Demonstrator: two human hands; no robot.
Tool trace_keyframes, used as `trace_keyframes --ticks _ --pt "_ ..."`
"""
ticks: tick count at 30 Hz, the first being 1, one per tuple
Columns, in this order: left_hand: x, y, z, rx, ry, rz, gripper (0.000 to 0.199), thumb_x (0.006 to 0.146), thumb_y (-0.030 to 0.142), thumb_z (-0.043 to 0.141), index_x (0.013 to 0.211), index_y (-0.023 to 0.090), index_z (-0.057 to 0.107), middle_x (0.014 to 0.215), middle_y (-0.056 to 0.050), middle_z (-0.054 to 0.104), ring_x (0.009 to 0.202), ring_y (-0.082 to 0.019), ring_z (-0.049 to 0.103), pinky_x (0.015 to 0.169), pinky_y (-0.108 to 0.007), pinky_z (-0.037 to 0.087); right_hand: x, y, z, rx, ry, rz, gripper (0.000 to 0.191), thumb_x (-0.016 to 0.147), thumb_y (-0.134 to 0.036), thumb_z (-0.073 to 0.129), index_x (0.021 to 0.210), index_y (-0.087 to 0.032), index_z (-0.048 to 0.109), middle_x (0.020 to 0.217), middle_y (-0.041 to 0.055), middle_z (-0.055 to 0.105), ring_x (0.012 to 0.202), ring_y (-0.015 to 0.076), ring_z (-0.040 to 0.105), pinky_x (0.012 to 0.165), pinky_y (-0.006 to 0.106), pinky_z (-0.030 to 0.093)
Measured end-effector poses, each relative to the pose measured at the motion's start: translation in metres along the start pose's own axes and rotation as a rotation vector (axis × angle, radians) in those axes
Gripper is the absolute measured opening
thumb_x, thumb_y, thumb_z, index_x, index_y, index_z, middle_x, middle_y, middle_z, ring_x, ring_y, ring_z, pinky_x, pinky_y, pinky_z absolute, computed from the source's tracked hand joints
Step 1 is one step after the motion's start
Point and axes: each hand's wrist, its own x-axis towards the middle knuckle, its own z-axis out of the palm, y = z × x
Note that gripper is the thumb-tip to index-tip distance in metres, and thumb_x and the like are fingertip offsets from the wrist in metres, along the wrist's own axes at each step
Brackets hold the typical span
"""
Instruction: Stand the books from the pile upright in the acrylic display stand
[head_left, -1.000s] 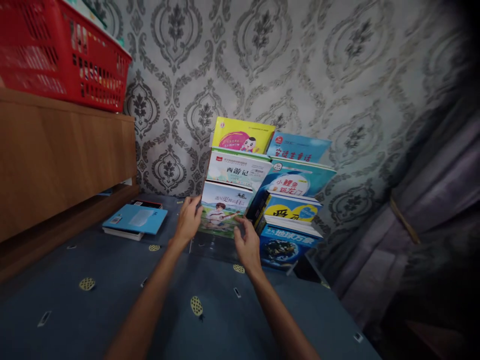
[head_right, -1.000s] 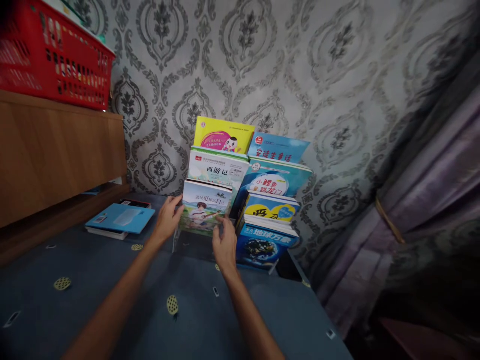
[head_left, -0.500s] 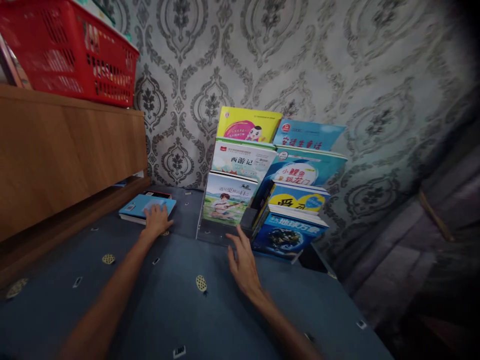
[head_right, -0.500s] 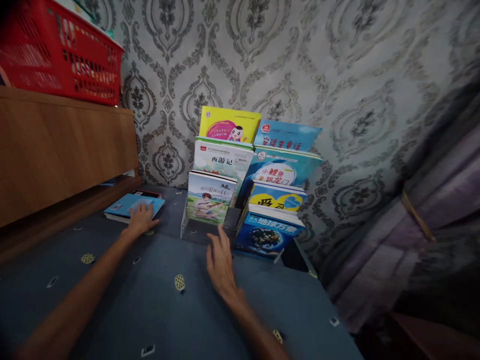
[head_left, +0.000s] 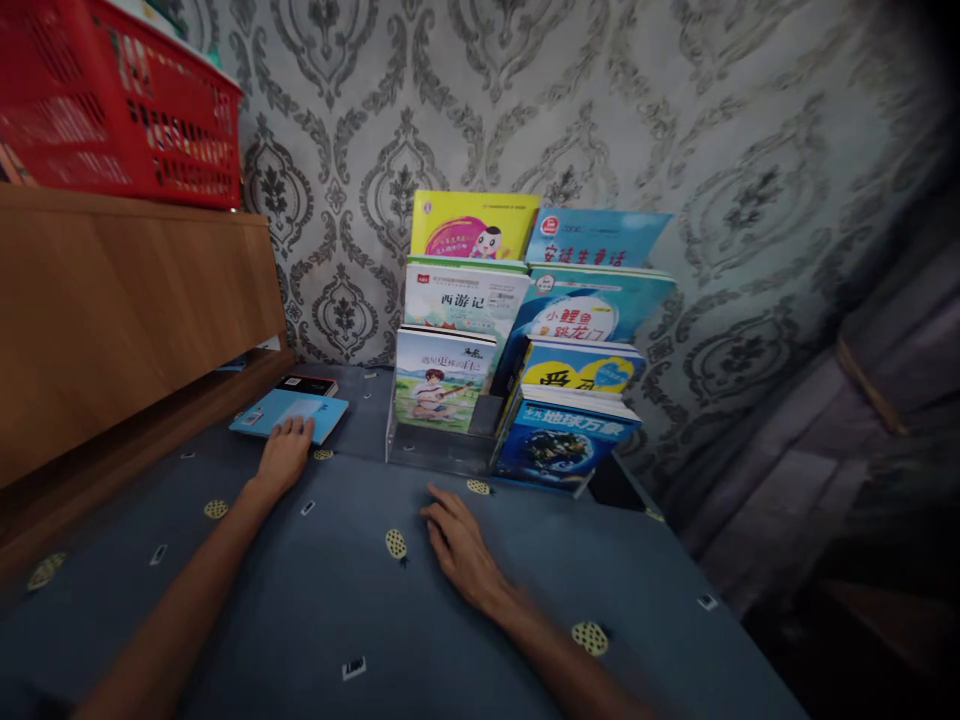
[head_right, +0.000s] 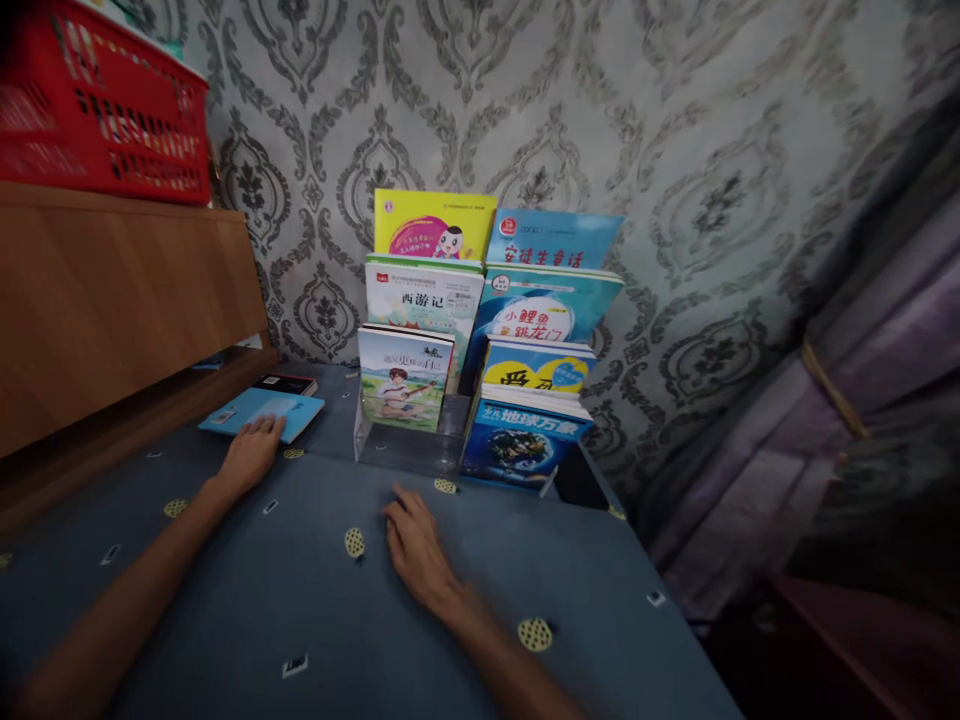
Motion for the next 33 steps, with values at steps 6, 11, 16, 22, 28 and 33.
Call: trace_keyframes --ticks 6,11,16,22,28,33 --pt "-0.029 0.004 -0.002 0.013 -0.007 0.059 0.058 0.088 0.001 0.034 0.142 0.01 0.051 0.146 -0.022 0.052 0.137 -0.033 0.048 0.111 -0.05 0.039 0.0 -0.004 -0.003 -0.007 -0.054 0.001 0.026 0.094 -0.013 0.046 0.108 -0.022 0.067 0.133 0.0125 0.062 0.127 0.0256 0.058 0.106 0.048 0.05" --pt "-0.055 0.012 -0.007 0.057 -0.038 0.153 0.057 0.088 0.0 0.033 0.141 0.01 0.054 0.146 -0.021 0.052 0.137 -0.032 0.048 0.111 -0.049 0.04 0.0 -0.009 -0.005 -0.014 -0.057 -0.005 0.025 0.094 -0.012 0.048 0.108 -0.02 0.067 0.132 0.0123 0.063 0.125 0.0234 0.059 0.106 0.045 0.049" --pt "-0.077 0.02 -0.01 0.06 -0.025 0.199 0.059 0.089 0.0 0.031 0.14 0.012 0.056 0.145 -0.02 0.055 0.136 -0.031 0.05 0.11 -0.048 0.042 -0.001 -0.015 -0.008 -0.021 -0.04 0.004 0.024 0.093 -0.011 0.049 0.105 -0.021 0.068 0.127 0.0119 0.066 0.122 0.0232 0.06 0.102 0.042 0.051" --pt "-0.102 0.026 0.004 0.097 0.076 0.278 0.063 0.085 -0.002 0.033 0.138 0.021 0.06 0.141 -0.014 0.06 0.135 -0.028 0.053 0.108 -0.046 0.047 -0.003 -0.016 -0.008 -0.038 -0.008 -0.012 0.023 0.094 -0.013 0.051 0.107 -0.021 0.068 0.126 0.0111 0.067 0.119 0.0225 0.062 0.102 0.038 0.051" --pt "-0.124 0.049 0.012 0.056 0.105 0.461 0.071 0.08 -0.005 0.035 0.137 0.029 0.06 0.136 -0.005 0.065 0.127 -0.023 0.06 0.103 -0.037 0.053 -0.003 -0.027 -0.017 0.066 0.059 -0.064 0.028 0.099 -0.021 0.047 0.119 -0.021 0.066 0.131 0.0096 0.067 0.124 0.0206 0.06 0.11 0.038 0.045" --pt "-0.14 0.085 0.026 0.058 0.363 0.64 0.069 0.076 -0.004 0.04 0.134 0.027 0.062 0.134 -0.004 0.067 0.122 -0.022 0.064 0.097 -0.033 0.056 -0.005 -0.043 -0.031 0.207 -0.083 -0.13 0.029 0.1 -0.028 0.049 0.123 -0.023 0.067 0.123 0.0071 0.072 0.122 0.0192 0.062 0.11 0.037 0.043"
